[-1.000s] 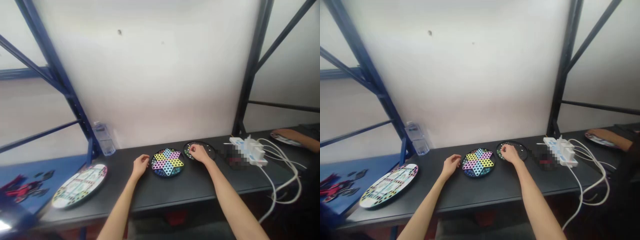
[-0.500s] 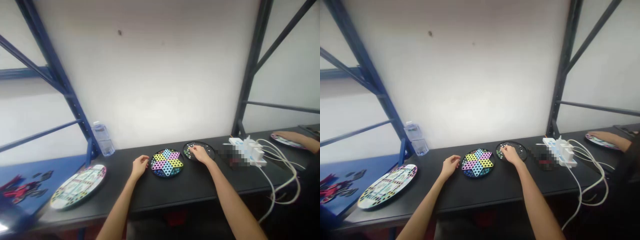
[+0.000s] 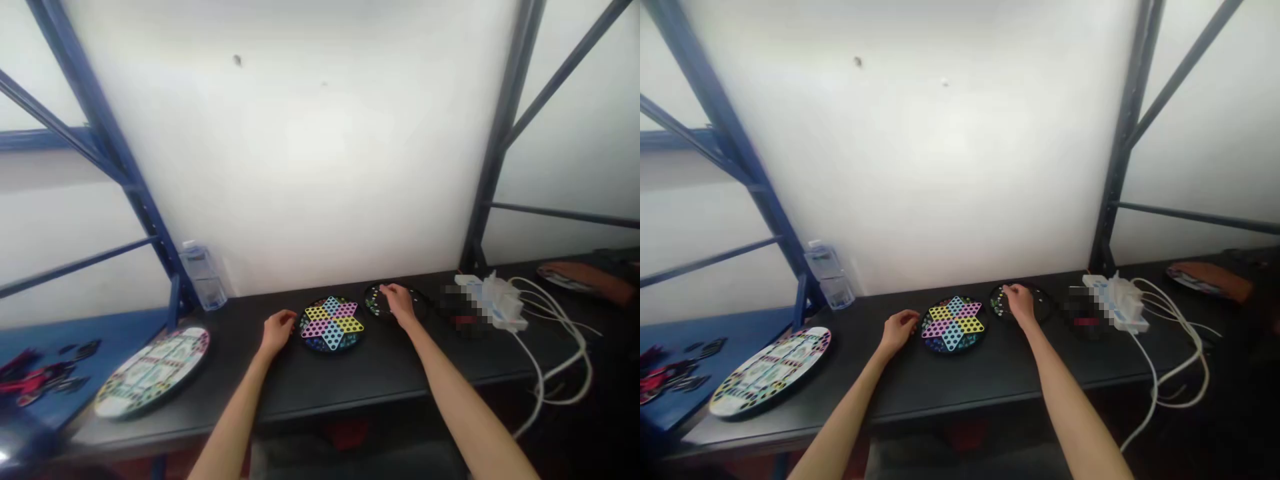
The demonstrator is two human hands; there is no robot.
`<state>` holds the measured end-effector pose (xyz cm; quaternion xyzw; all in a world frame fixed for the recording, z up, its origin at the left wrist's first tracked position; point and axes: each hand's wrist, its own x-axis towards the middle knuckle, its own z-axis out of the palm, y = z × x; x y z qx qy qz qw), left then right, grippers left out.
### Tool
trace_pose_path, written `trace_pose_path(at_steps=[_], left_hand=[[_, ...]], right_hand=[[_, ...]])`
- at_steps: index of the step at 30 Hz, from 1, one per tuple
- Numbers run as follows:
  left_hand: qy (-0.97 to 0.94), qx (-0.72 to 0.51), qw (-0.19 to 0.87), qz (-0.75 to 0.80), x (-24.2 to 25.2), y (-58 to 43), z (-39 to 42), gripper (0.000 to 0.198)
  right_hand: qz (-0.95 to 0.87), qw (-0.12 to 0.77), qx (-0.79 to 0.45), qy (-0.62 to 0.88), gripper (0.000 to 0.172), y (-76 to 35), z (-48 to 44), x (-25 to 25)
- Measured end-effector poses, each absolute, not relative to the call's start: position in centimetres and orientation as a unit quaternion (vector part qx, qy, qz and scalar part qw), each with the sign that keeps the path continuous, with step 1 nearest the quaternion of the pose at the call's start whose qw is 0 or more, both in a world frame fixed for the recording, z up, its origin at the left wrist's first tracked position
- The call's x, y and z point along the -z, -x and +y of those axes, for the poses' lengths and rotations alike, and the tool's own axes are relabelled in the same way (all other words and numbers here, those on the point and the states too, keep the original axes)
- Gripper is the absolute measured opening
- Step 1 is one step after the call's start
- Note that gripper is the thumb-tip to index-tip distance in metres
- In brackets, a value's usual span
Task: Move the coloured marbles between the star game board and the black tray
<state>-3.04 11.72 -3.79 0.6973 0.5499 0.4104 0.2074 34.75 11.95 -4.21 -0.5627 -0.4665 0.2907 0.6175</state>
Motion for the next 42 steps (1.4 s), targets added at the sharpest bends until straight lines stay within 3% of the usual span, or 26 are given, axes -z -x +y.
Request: trace_pose_path(at_steps=[4, 9, 14, 22, 26, 31, 35, 39, 42], left_hand=[[-0.696, -0.406, 0.204, 0.555, 3.8, 2.9, 11.6, 0.023], [-0.696, -0.402, 0.207, 0.558, 3.5, 2.8, 11.2, 0.023], [-0.700, -0.395, 0.198, 0.561, 3.4, 2.8, 11.2, 0.023], [-0.703, -0.394, 0.198, 0.558, 3.5, 2.8, 11.2, 0.023], [-0.707, -0.393, 0.199, 0.554, 3.3, 2.8, 11.1, 0.023], [-0.708, -0.391, 0.187, 0.558, 3.2, 2.8, 11.0, 0.023], [-0.710, -0.392, 0.186, 0.555, 3.2, 2.8, 11.0, 0.023], [-0.705, -0.391, 0.193, 0.560, 3.2, 2.7, 11.0, 0.023], [-0.707, -0.391, 0.188, 0.559, 3.2, 2.7, 11.0, 0.023]], right_hand=[[-0.607, 0.447, -0.068, 0.653, 0.018, -34.5, 11.4, 4.6], [-0.681, 0.308, -0.059, 0.662, 0.011, -34.5, 11.3, 5.2], [-0.715, 0.282, -0.082, 0.634, 0.011, -34.6, 11.3, 5.5], [-0.720, 0.325, -0.123, 0.601, 0.015, -34.4, 11.2, 5.3], [-0.669, 0.416, -0.175, 0.591, 0.010, -34.4, 11.4, 4.8], [-0.443, 0.594, -0.480, 0.470, 0.019, -35.1, 11.6, 3.8], [-0.291, 0.614, -0.642, 0.356, 0.024, -36.2, 11.9, 3.6], [-0.253, 0.633, -0.610, 0.405, 0.024, -36.1, 12.6, 3.9], [-0.358, 0.648, -0.424, 0.522, 0.032, -35.6, 12.9, 4.1]])
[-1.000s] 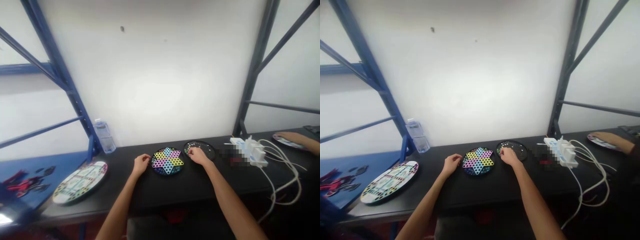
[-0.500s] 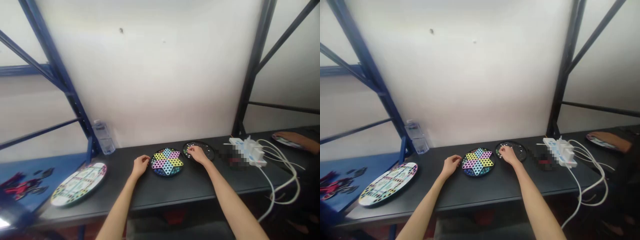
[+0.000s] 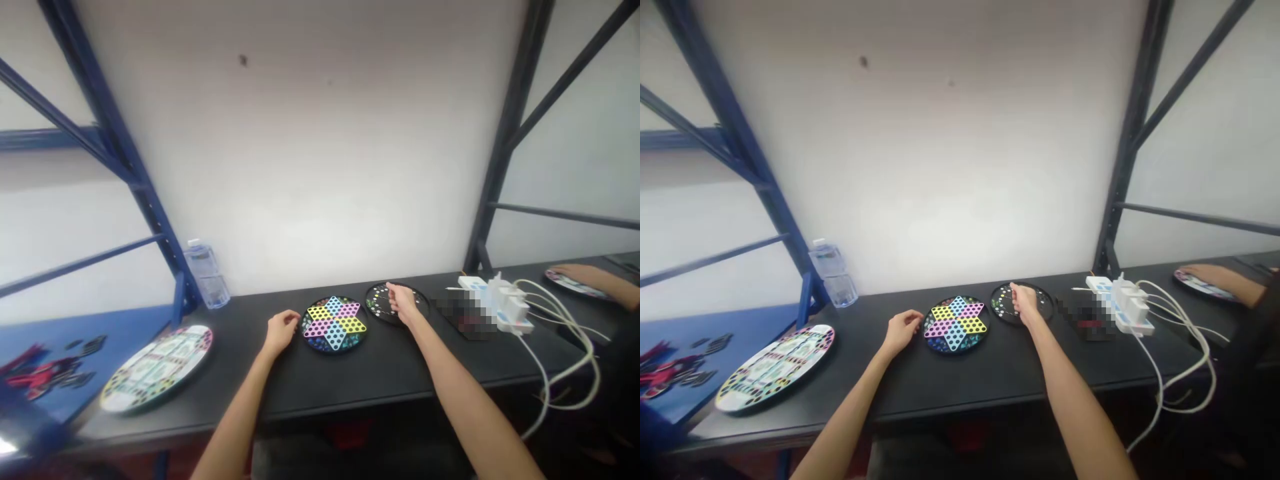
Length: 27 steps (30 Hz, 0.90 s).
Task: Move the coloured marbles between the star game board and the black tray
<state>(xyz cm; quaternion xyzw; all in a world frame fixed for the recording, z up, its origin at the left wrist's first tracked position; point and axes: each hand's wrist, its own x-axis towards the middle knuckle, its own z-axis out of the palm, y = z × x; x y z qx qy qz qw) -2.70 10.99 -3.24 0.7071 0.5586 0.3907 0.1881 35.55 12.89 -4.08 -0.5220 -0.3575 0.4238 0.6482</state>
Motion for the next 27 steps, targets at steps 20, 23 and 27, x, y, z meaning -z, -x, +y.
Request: trace_pose_path(at_steps=[20, 23, 27], left_hand=[[-0.714, -0.386, 0.180, 0.555, 3.1, 2.6, 10.8, 0.022], [-0.711, -0.386, 0.180, 0.559, 3.2, 2.7, 10.9, 0.023], [-0.711, -0.385, 0.190, 0.557, 3.3, 2.7, 11.0, 0.024]], right_hand=[[-0.740, 0.220, -0.037, 0.634, 0.014, -33.8, 11.8, 4.7], [-0.716, 0.263, -0.069, 0.643, 0.010, -34.1, 12.1, 5.1], [-0.616, 0.450, -0.210, 0.611, 0.010, -34.7, 12.9, 5.2]])
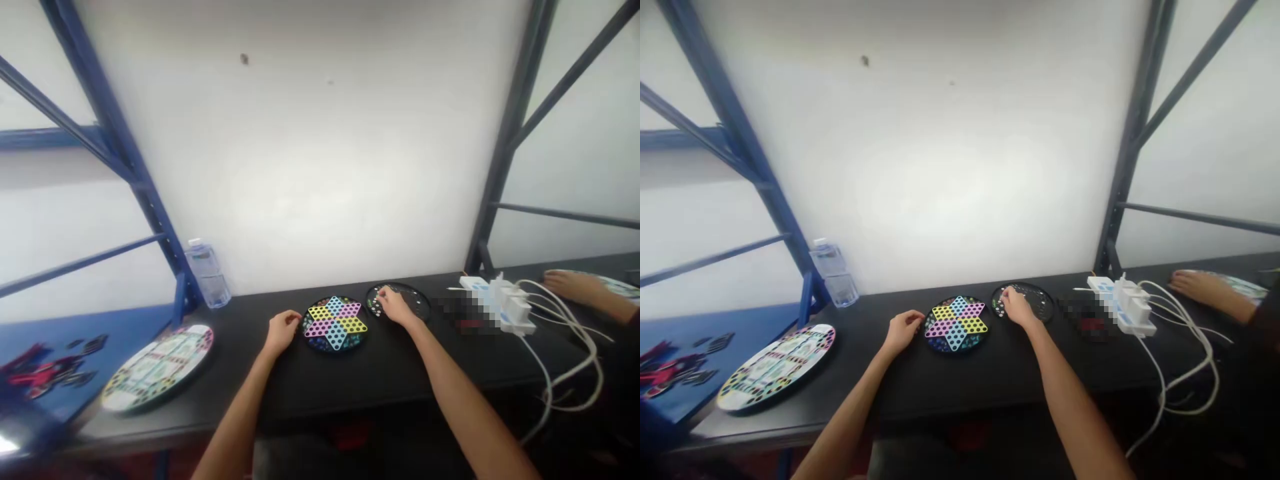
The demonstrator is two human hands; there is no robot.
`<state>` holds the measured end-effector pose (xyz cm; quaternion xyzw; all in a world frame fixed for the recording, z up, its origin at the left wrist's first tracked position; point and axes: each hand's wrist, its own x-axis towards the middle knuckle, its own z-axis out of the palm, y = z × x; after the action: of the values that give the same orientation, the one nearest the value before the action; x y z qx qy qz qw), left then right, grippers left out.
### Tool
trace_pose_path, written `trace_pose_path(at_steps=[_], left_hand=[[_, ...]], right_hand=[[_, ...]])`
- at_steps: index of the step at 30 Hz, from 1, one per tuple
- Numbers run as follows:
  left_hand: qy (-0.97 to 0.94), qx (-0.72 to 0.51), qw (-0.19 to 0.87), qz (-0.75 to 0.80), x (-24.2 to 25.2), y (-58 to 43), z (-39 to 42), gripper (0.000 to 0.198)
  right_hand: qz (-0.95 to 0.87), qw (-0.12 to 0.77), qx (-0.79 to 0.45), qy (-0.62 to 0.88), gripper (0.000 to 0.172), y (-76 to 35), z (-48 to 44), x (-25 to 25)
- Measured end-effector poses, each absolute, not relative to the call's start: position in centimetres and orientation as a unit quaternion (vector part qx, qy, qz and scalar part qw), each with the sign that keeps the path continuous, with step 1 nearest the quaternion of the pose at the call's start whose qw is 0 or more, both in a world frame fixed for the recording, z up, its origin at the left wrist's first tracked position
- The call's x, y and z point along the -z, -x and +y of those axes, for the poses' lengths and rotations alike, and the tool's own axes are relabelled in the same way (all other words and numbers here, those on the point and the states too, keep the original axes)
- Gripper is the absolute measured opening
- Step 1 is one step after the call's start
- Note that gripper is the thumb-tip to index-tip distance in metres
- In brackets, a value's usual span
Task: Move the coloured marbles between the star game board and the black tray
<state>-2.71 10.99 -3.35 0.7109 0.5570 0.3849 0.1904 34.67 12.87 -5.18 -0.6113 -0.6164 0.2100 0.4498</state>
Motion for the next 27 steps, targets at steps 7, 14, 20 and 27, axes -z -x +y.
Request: trace_pose_path(at_steps=[7, 14, 20, 27], left_hand=[[-0.710, -0.388, 0.183, 0.558, 3.2, 2.7, 11.0, 0.022], [-0.712, -0.383, 0.172, 0.562, 3.1, 2.7, 10.9, 0.022], [-0.715, -0.381, 0.172, 0.561, 3.2, 2.7, 11.1, 0.023], [-0.716, -0.381, 0.180, 0.557, 3.2, 2.7, 11.1, 0.023]], right_hand=[[-0.304, 0.649, -0.627, 0.305, 0.018, -35.9, 13.2, 4.2], [-0.241, 0.658, -0.669, 0.247, 0.005, -36.4, 13.4, 4.5], [-0.228, 0.662, -0.661, 0.271, 0.020, -35.7, 13.5, 4.2], [-0.279, 0.689, -0.516, 0.426, 0.038, -35.2, 13.6, 4.7]])
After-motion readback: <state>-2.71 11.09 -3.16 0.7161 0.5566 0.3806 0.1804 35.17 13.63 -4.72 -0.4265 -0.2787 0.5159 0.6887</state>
